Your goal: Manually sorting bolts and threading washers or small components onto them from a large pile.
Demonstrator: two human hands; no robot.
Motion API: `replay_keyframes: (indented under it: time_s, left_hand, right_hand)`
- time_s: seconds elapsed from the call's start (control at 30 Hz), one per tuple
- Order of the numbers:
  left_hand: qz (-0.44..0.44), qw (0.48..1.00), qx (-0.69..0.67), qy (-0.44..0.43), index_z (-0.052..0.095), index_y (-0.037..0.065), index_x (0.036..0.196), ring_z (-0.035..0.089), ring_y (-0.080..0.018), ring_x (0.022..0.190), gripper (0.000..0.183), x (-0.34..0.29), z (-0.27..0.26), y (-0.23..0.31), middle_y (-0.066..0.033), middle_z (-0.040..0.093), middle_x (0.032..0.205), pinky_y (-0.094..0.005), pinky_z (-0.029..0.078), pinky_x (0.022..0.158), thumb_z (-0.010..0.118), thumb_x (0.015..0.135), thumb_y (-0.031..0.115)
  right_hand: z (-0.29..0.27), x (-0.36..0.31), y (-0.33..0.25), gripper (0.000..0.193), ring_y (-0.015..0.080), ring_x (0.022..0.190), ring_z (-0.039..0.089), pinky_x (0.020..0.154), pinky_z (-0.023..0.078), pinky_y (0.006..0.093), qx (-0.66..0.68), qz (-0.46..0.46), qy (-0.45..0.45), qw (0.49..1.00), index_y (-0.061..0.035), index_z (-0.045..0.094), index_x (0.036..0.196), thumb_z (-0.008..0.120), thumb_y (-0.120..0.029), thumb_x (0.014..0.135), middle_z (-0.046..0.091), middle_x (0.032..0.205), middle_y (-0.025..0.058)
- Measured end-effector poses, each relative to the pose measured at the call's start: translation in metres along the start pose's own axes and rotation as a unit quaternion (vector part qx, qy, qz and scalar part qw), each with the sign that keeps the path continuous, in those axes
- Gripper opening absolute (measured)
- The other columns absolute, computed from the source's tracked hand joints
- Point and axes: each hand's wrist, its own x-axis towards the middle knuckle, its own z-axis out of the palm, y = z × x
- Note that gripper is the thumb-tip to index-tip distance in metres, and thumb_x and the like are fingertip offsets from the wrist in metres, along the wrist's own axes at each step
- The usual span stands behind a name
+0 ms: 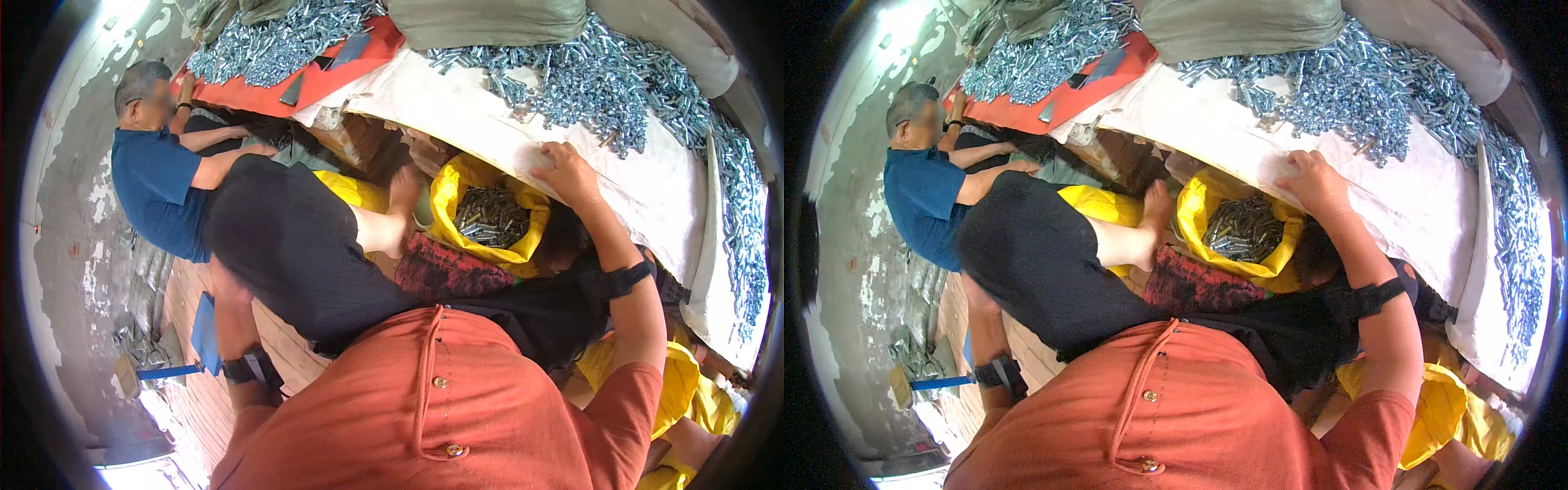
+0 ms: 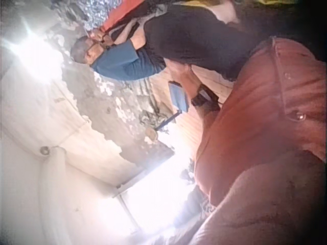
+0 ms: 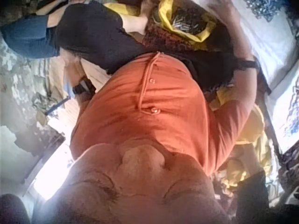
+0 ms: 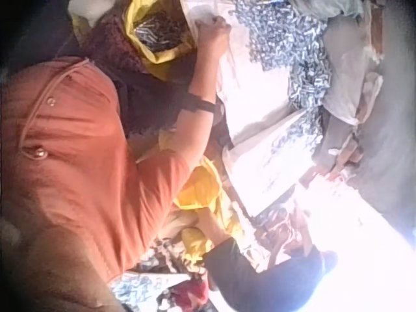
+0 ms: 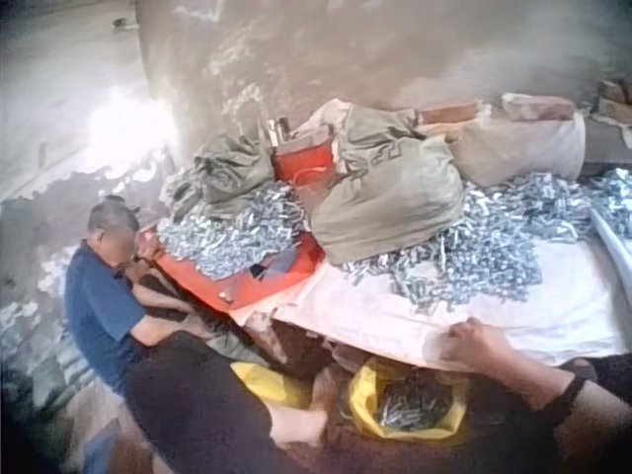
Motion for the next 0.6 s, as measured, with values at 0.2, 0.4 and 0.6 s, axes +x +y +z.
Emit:
replay_keyframes:
  time_s: [0.2, 0.4, 0.6]
  left_hand:
    - [-0.078, 0.997, -0.017, 0.004, 0.048, 0.001, 0.120, 0.050, -0.0246, 0.109, 0.041, 0.051, 0.030, -0.038, -0.0095, 0.053, 0.120, -0.0370, 0.038, 0.095, 0.041, 0.091, 0.030]
    - [-0.144, 0.989, -0.008, -0.024, 0.047, 0.006, 0.123, 0.045, -0.0242, 0.115, 0.042, 0.087, 0.031, -0.068, -0.0086, 0.048, 0.126, -0.0375, 0.034, 0.098, 0.041, 0.091, 0.033]
    - [-0.160, 0.987, 0.021, -0.008, 0.046, 0.006, 0.124, 0.044, -0.0248, 0.116, 0.045, 0.098, 0.049, -0.087, -0.0101, 0.047, 0.127, -0.0373, 0.033, 0.099, 0.040, 0.092, 0.036]
  right_hand:
    - [0.009, -0.003, 0.013, 0.041, 0.0275, 0.087, 0.058, 0.075, 0.046, 0.0368, 0.014, -0.002, 0.052, 0.999, -0.0120, 0.059, 0.102, 0.070, -0.034, 0.069, 0.057, 0.096, 0.0092]
    - [0.007, -0.002, 0.011, 0.041, 0.0255, 0.083, 0.058, 0.074, 0.046, 0.0360, 0.008, 0.009, 0.047, 0.999, -0.0121, 0.059, 0.101, 0.071, -0.033, 0.069, 0.057, 0.094, 0.0075]
    - [0.010, -0.001, 0.011, 0.040, 0.0247, 0.082, 0.058, 0.073, 0.046, 0.0356, 0.015, 0.007, 0.055, 0.998, -0.0116, 0.059, 0.101, 0.071, -0.032, 0.068, 0.057, 0.092, 0.0074]
